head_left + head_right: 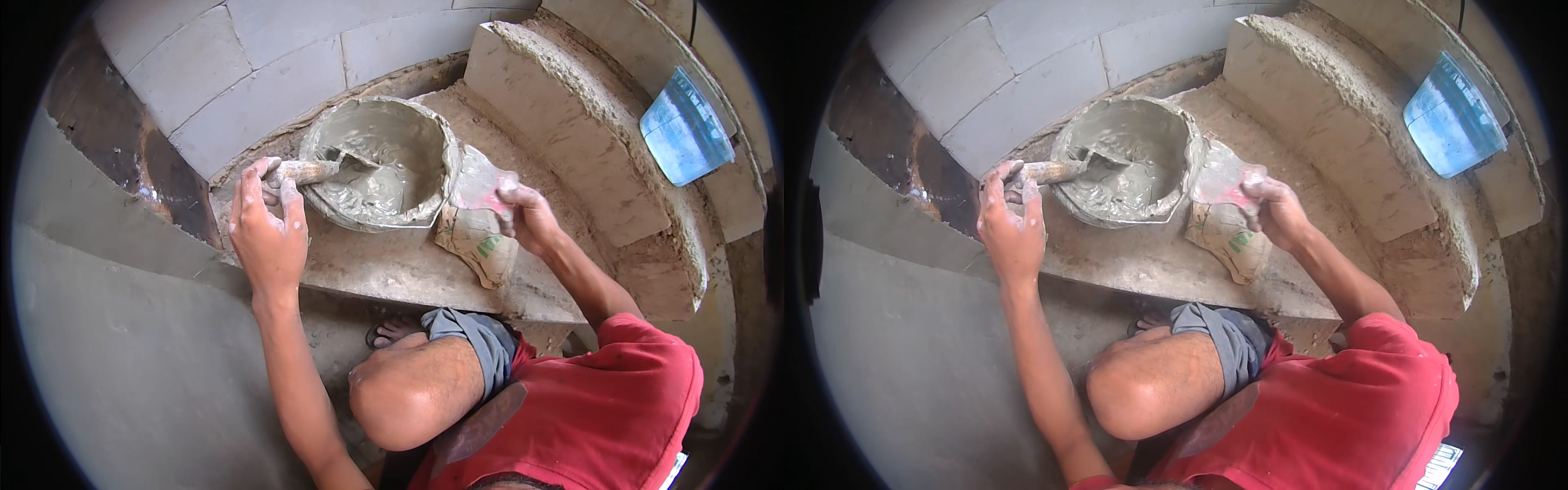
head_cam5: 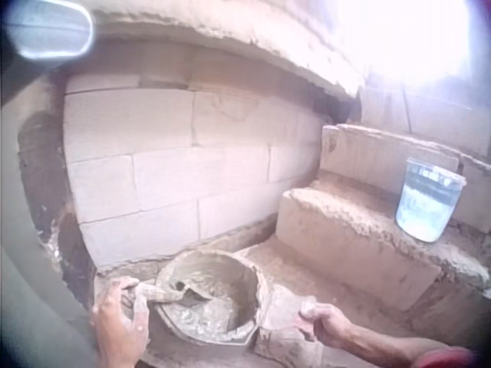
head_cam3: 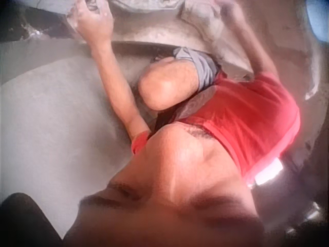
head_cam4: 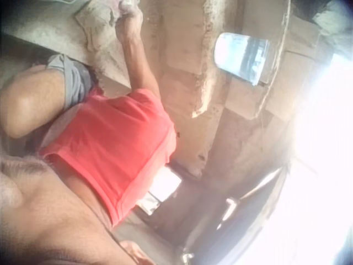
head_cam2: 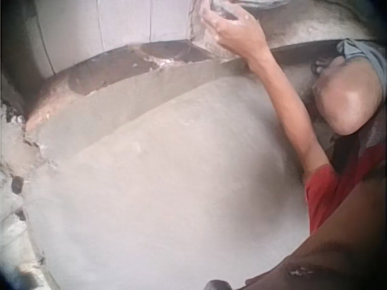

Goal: The person applies and smooths wet plaster onto a curved wall using a trowel and a cloth. They repeatedly scoop plaster from a bucket, spread it along the wall surface, and wipe the area to achieve a smooth finish.

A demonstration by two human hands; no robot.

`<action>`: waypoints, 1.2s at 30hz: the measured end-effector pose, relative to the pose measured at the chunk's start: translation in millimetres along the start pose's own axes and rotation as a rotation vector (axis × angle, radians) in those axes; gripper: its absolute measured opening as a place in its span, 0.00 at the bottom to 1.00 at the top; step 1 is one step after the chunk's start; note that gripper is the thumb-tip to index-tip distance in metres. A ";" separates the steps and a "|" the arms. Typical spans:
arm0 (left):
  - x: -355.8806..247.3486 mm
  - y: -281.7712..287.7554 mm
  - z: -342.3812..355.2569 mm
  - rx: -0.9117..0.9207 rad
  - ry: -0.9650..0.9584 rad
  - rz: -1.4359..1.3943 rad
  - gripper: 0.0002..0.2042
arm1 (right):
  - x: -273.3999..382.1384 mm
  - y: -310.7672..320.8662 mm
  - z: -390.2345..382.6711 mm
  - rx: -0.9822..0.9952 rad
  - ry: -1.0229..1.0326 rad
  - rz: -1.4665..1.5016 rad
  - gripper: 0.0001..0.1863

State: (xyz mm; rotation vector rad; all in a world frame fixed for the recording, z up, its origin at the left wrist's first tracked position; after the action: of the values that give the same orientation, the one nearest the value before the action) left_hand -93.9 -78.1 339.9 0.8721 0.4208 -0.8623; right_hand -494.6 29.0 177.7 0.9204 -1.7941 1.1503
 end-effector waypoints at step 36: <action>17.7 -3.7 -36.3 0.011 -0.028 -0.011 0.33 | 93.9 -199.3 -34.9 0.416 0.649 -2.604 0.21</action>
State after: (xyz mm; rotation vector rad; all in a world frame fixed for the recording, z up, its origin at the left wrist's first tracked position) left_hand -85.6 -58.7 305.2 0.8675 0.3966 -0.8870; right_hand -350.7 -17.1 341.9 1.5962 0.8093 -0.1989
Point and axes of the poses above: each hand's wrist, its own z-axis towards the middle knuckle, its own y-axis out of the back of the hand, x = y × z, the point moved 8 cm from there along z, towards the middle knuckle, and after that the axes turned 2 degrees about -x, right-handed, at the moved point
